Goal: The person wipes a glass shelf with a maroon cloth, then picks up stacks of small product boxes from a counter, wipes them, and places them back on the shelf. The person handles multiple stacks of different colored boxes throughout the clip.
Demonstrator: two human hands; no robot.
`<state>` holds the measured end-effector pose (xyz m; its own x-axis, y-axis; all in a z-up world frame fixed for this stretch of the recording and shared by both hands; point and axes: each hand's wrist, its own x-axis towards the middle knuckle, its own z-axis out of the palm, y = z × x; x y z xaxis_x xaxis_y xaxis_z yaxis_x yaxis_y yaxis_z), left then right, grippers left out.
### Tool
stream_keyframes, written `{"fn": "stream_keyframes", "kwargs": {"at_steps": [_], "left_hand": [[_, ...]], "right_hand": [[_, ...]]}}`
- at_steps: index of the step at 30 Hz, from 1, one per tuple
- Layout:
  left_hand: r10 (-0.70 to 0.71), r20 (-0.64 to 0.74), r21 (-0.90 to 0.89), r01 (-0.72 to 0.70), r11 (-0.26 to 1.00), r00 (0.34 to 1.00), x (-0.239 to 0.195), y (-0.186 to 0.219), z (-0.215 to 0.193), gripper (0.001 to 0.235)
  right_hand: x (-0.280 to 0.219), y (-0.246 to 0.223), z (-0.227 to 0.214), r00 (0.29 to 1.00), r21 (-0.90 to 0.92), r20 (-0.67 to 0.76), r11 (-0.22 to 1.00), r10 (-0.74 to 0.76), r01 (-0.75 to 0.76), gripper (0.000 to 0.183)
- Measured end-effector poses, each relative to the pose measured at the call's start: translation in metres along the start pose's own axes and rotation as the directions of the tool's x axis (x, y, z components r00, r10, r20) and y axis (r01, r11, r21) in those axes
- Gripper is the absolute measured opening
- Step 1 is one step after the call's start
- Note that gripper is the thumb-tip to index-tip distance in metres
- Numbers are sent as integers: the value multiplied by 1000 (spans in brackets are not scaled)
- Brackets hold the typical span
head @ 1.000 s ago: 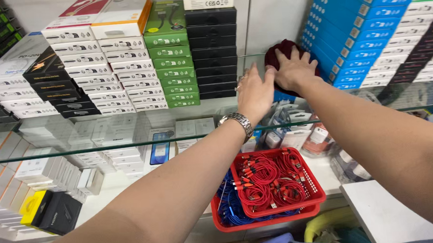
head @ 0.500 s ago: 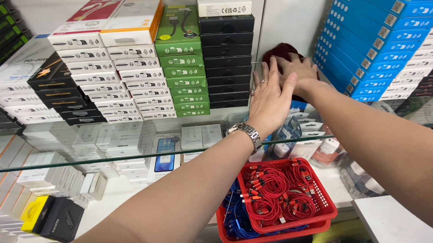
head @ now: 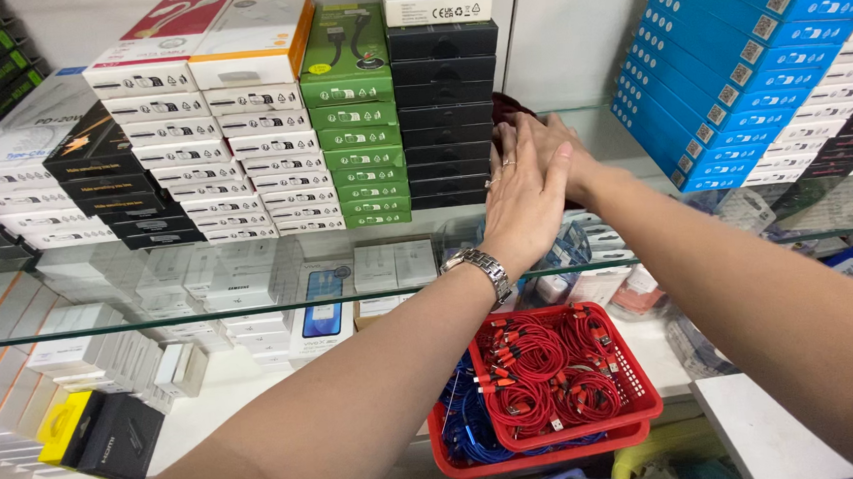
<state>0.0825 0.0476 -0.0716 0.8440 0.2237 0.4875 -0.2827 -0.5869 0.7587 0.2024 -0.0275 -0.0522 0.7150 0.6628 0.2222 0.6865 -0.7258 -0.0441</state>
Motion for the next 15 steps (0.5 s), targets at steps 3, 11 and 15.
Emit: {"fn": "stream_keyframes", "kwargs": {"at_steps": [3,11,15], "left_hand": [[-60,32,-69,62,996,998,-1,-3,-3,85],[-34,3,-68,34,997,999,2,-7,-1,85],[-88,-66,-30,86,996,994,7,1,12,82]], "right_hand": [[-40,11,8,989,19,-107,995,-99,101,66],[17,12,-14,941,34,-30,942,336,-335,60],[-35,9,-3,972,-97,-85,969,219,-227,71]]}}
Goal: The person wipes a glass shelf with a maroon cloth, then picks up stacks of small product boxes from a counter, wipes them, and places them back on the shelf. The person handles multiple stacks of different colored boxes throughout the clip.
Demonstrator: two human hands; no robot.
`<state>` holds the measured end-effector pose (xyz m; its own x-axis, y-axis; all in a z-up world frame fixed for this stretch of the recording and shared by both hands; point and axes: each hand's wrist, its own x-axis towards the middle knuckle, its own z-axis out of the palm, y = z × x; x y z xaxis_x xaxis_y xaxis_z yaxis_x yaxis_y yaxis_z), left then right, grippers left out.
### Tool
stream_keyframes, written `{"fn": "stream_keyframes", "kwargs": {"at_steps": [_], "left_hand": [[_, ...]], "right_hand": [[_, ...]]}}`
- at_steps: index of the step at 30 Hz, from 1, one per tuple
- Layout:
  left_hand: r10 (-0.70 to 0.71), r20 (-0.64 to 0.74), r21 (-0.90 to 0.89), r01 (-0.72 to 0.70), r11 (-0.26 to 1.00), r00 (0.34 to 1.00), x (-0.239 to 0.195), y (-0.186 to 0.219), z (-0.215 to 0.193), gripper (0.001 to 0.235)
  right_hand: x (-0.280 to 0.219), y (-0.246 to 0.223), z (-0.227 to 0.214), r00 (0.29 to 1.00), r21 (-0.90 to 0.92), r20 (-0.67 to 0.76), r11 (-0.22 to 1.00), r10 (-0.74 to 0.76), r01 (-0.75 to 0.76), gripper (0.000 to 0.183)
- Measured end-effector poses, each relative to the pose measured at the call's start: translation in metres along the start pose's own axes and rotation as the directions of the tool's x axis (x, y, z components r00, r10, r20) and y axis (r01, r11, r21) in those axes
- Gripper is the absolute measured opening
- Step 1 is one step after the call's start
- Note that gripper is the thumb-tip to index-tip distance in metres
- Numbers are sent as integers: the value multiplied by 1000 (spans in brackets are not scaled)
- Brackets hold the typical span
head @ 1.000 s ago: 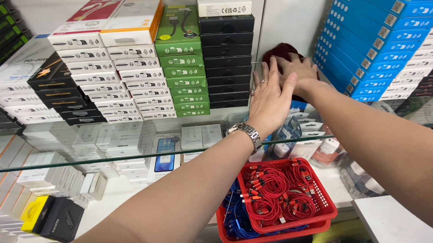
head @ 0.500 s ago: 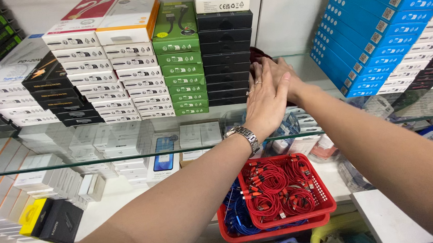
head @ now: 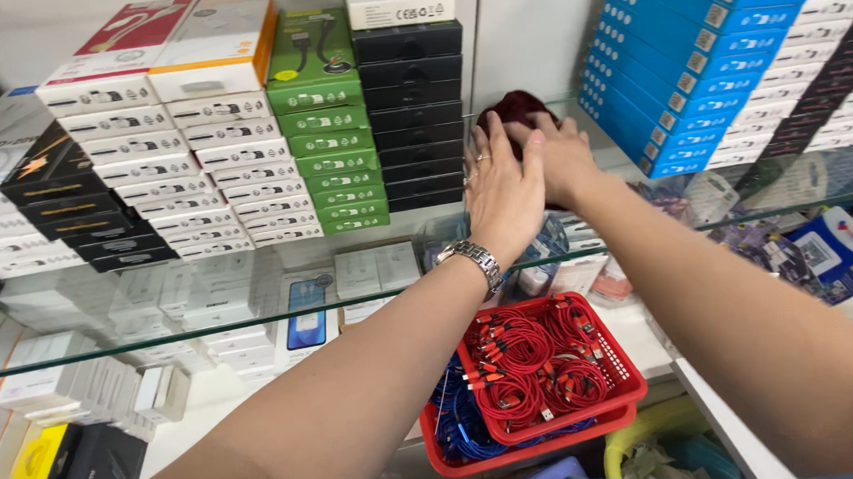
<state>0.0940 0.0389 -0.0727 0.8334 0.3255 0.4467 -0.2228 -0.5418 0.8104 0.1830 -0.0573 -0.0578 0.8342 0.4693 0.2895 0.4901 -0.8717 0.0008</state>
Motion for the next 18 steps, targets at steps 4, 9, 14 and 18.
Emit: {"fn": "stream_keyframes", "kwargs": {"at_steps": [4,9,14,18], "left_hand": [[-60,-27,15,61,998,998,4,11,13,78],[-89,-6,17,89,996,996,-6,20,19,74],[-11,-154,8,12,1000,988,-17,25,26,68],[-58,-189,-35,53,998,980,-25,39,44,67]], "right_hand": [[-42,7,7,998,-47,21,997,54,-53,64],[16,25,-12,986,14,129,994,102,-105,63],[3,41,-9,990,45,87,993,109,-113,60],[-93,43,-18,984,14,-158,997,78,-77,46]]}}
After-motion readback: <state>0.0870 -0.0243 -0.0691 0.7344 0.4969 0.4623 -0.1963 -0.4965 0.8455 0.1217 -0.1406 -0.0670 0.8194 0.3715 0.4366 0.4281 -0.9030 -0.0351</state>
